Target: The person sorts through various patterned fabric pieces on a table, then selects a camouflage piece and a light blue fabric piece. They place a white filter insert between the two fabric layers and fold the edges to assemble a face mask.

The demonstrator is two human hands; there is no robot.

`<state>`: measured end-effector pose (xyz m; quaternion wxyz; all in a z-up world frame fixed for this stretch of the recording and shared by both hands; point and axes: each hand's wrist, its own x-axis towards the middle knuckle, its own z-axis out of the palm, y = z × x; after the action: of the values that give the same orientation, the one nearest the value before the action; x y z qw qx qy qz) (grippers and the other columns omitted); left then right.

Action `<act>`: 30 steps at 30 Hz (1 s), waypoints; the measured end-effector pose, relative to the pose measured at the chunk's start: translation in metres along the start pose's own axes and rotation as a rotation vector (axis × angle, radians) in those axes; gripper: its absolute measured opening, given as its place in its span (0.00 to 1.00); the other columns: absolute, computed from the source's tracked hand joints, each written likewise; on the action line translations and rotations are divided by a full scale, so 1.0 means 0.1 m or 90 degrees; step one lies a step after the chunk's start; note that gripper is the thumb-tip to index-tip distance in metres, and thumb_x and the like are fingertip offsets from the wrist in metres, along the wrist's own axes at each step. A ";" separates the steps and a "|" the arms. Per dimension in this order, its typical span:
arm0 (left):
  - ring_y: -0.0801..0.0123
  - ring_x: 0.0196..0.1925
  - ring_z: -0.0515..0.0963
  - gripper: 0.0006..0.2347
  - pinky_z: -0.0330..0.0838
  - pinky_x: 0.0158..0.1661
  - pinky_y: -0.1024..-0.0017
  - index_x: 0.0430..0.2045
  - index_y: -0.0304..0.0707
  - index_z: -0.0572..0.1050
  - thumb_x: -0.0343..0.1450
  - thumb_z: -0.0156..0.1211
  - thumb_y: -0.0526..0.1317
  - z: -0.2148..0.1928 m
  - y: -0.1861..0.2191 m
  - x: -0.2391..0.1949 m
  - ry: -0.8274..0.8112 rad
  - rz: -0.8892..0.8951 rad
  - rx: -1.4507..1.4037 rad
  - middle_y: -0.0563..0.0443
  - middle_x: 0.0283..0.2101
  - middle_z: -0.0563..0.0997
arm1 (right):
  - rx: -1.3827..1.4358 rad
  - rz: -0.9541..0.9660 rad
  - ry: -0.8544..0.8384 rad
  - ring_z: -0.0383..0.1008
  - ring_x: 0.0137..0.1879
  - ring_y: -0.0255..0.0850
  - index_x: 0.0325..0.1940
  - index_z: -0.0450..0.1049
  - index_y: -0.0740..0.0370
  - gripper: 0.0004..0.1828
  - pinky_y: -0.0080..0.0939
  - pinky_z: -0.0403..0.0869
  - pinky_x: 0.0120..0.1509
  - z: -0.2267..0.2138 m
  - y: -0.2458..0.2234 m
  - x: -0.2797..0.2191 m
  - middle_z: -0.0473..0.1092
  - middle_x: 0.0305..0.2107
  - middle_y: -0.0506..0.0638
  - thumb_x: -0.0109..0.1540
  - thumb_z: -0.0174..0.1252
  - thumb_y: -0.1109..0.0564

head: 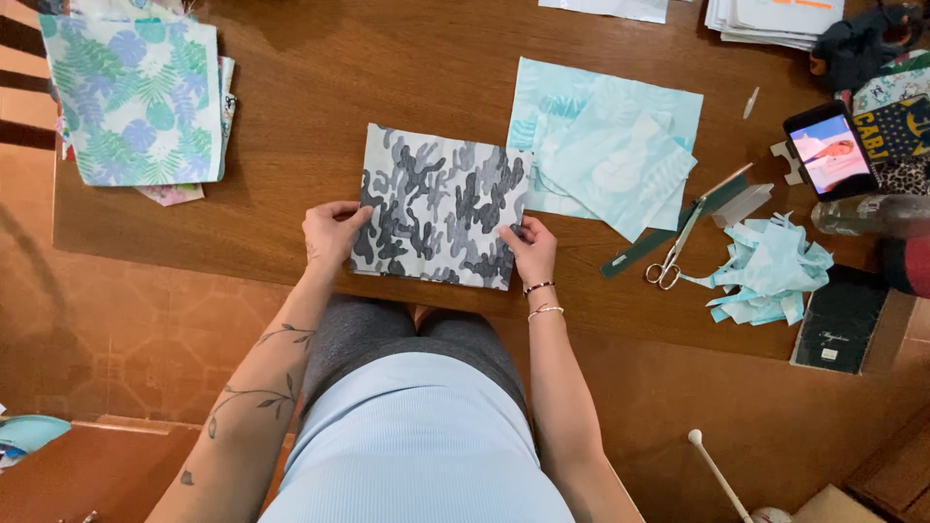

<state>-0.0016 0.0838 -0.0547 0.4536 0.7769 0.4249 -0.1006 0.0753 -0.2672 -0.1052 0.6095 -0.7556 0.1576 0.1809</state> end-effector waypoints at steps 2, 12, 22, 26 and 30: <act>0.51 0.46 0.83 0.12 0.76 0.45 0.59 0.39 0.53 0.84 0.65 0.70 0.51 0.03 -0.12 0.06 0.013 0.001 -0.006 0.45 0.38 0.84 | 0.045 0.008 0.007 0.75 0.37 0.28 0.47 0.78 0.52 0.19 0.29 0.77 0.42 0.09 0.03 0.01 0.78 0.34 0.44 0.54 0.75 0.53; 0.75 0.36 0.81 0.13 0.74 0.38 0.74 0.36 0.47 0.84 0.62 0.76 0.46 0.00 -0.04 -0.14 0.066 0.032 -0.105 0.55 0.32 0.84 | -0.007 0.000 0.112 0.76 0.33 0.28 0.46 0.78 0.52 0.18 0.29 0.77 0.39 0.13 -0.14 -0.19 0.79 0.32 0.46 0.55 0.75 0.53; 0.46 0.51 0.78 0.16 0.76 0.46 0.59 0.44 0.40 0.76 0.62 0.62 0.27 0.52 0.41 -0.39 0.198 0.671 0.234 0.36 0.48 0.74 | -0.435 -0.517 0.110 0.68 0.62 0.51 0.55 0.72 0.58 0.15 0.50 0.69 0.65 0.54 -0.46 -0.35 0.67 0.53 0.54 0.63 0.53 0.64; 0.38 0.62 0.71 0.23 0.70 0.60 0.53 0.58 0.29 0.69 0.66 0.52 0.22 0.86 0.55 -0.55 -0.070 0.672 0.229 0.26 0.58 0.70 | -0.506 -0.513 0.025 0.64 0.67 0.53 0.61 0.68 0.61 0.19 0.51 0.66 0.72 0.83 -0.66 -0.45 0.64 0.58 0.60 0.66 0.49 0.69; 0.47 0.73 0.58 0.26 0.52 0.69 0.53 0.68 0.35 0.60 0.72 0.48 0.41 0.94 0.34 -0.40 0.034 0.733 0.353 0.36 0.71 0.61 | -0.591 -0.628 0.023 0.60 0.72 0.56 0.72 0.61 0.60 0.30 0.53 0.62 0.74 0.88 -0.35 -0.31 0.58 0.67 0.61 0.64 0.49 0.61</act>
<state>0.0209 -0.0208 -0.0658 0.2062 0.9716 -0.0910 0.0722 0.0570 -0.1731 -0.0772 0.2299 -0.9256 -0.2893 -0.0823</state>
